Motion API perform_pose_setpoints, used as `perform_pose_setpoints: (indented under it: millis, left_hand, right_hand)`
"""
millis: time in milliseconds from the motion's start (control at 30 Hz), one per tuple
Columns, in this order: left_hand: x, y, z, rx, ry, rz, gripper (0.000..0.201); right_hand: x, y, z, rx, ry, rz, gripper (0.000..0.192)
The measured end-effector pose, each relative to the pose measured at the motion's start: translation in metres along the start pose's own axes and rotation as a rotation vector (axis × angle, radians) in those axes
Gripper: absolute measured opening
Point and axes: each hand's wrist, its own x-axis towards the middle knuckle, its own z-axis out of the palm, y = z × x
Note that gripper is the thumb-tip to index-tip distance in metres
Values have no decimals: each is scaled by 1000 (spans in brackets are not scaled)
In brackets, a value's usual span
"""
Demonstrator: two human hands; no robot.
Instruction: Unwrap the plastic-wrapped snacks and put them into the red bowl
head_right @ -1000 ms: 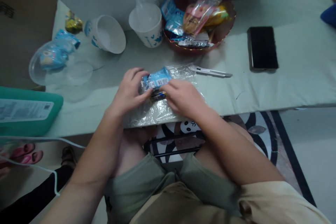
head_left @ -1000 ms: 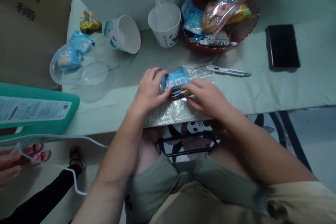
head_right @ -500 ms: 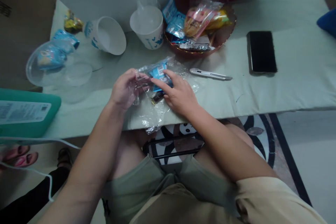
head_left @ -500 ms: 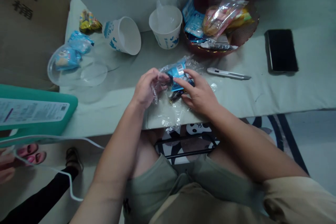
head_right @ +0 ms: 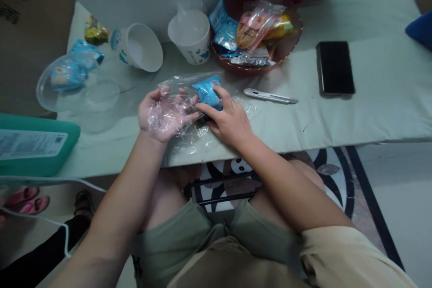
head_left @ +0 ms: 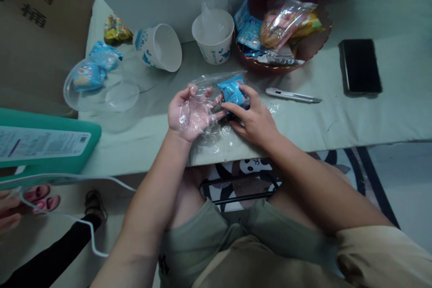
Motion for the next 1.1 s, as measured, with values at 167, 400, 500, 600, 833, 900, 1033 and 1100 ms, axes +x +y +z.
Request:
perform_pose_setpoints:
  millis: [167, 400, 500, 600, 833, 900, 1033, 1100]
  left_hand:
    - [9, 6, -14, 184, 191, 113, 20]
    - [-6, 19, -22, 230, 12, -259, 24]
    - [-9, 22, -21, 194, -74, -373, 26]
    - [-5, 19, -20, 210, -82, -357, 27]
    - [12, 8, -23, 386, 247, 43, 14]
    - [14, 7, -24, 407, 259, 89, 14]
    - [16, 7, -20, 406, 246, 95, 14]
    - [16, 6, -17, 399, 241, 96, 15]
  right_hand:
    - [1, 4, -2, -16, -12, -12, 35]
    - [-2, -1, -4, -38, -19, -59, 22]
    - [-1, -2, -3, -54, -45, -64, 29]
    - [0, 1, -6, -25, -73, -90, 26]
    - [-9, 17, -26, 269, 18, -133, 22]
    - [-13, 21, -32, 330, 93, -111, 23]
    - [-22, 24, -48, 360, 247, -4, 20]
    - [-23, 24, -62, 301, 369, 34, 19]
